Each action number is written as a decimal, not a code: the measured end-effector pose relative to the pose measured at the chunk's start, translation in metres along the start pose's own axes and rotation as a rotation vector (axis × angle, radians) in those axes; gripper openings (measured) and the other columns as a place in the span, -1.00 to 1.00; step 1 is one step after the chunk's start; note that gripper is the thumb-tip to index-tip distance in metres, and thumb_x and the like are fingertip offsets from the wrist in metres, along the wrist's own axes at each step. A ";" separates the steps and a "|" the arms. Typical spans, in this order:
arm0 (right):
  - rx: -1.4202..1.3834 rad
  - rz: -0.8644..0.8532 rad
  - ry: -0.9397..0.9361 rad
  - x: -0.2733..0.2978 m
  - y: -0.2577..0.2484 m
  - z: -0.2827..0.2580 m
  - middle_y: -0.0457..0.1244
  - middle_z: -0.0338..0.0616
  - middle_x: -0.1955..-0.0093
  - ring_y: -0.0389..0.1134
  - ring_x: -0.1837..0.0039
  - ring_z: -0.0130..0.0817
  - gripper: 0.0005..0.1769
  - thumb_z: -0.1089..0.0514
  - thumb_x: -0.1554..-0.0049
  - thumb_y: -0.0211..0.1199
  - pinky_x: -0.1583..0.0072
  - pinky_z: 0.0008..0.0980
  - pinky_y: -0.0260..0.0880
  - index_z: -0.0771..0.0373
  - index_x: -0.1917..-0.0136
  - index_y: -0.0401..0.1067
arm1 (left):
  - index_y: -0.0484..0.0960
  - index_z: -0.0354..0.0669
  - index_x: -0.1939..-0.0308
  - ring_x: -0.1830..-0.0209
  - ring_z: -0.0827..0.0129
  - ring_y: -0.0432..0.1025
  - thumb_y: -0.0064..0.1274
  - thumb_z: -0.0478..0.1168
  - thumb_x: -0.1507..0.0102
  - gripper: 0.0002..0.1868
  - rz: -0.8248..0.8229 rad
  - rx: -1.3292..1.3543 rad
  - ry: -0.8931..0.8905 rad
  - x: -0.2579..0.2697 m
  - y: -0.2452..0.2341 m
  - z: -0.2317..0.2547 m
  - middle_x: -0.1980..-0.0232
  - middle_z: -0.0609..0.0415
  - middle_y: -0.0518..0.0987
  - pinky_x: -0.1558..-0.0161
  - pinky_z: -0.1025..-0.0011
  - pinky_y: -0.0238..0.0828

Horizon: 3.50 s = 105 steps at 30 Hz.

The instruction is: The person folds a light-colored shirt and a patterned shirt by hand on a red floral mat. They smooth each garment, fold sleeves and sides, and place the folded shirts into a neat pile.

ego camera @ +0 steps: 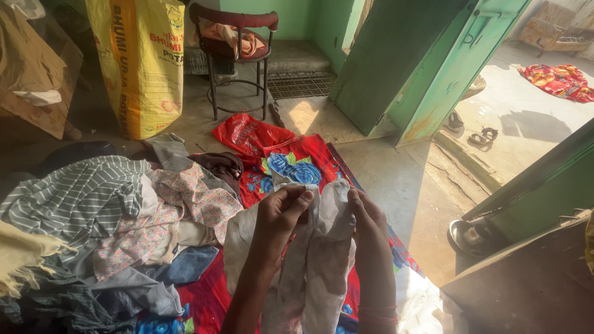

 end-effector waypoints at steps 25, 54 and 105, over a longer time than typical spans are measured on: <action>0.951 0.321 -0.235 0.014 0.032 -0.028 0.45 -0.21 0.06 0.49 0.08 -0.21 -0.29 -0.11 0.02 0.47 0.03 -0.20 0.38 0.01 -0.36 0.36 | 0.47 -0.18 0.05 0.18 0.37 0.52 -0.10 -0.21 -0.41 -0.86 0.056 0.520 -0.030 -0.041 0.031 0.022 0.14 0.10 0.50 0.01 0.28 0.60; 0.211 0.044 -0.256 -0.011 -0.004 0.001 0.34 -0.11 0.19 0.30 0.09 -0.42 -0.66 0.04 -0.22 0.31 0.00 -0.34 0.30 0.42 0.02 0.58 | 0.71 -0.27 0.18 0.28 0.11 0.60 0.12 -0.30 -0.26 -0.87 -0.027 -0.816 0.562 0.012 0.026 0.066 0.27 -0.09 0.66 0.26 0.28 0.50; 0.333 0.020 -0.132 -0.023 -0.005 0.024 0.35 -0.32 0.33 0.31 0.29 -0.55 -0.67 -0.05 -0.16 0.24 0.20 -0.44 0.34 0.27 0.06 0.54 | 0.55 -0.17 0.10 0.20 0.60 0.35 -0.08 -0.21 -0.36 -0.85 0.012 0.146 0.000 -0.057 0.010 -0.026 0.21 0.26 0.50 0.09 0.57 0.28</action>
Point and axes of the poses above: each hand's wrist, its own x-axis away from the middle knuckle, its own y-axis out of the palm, z = x × y, the point moved 6 cm from there along -x, towards the middle knuckle
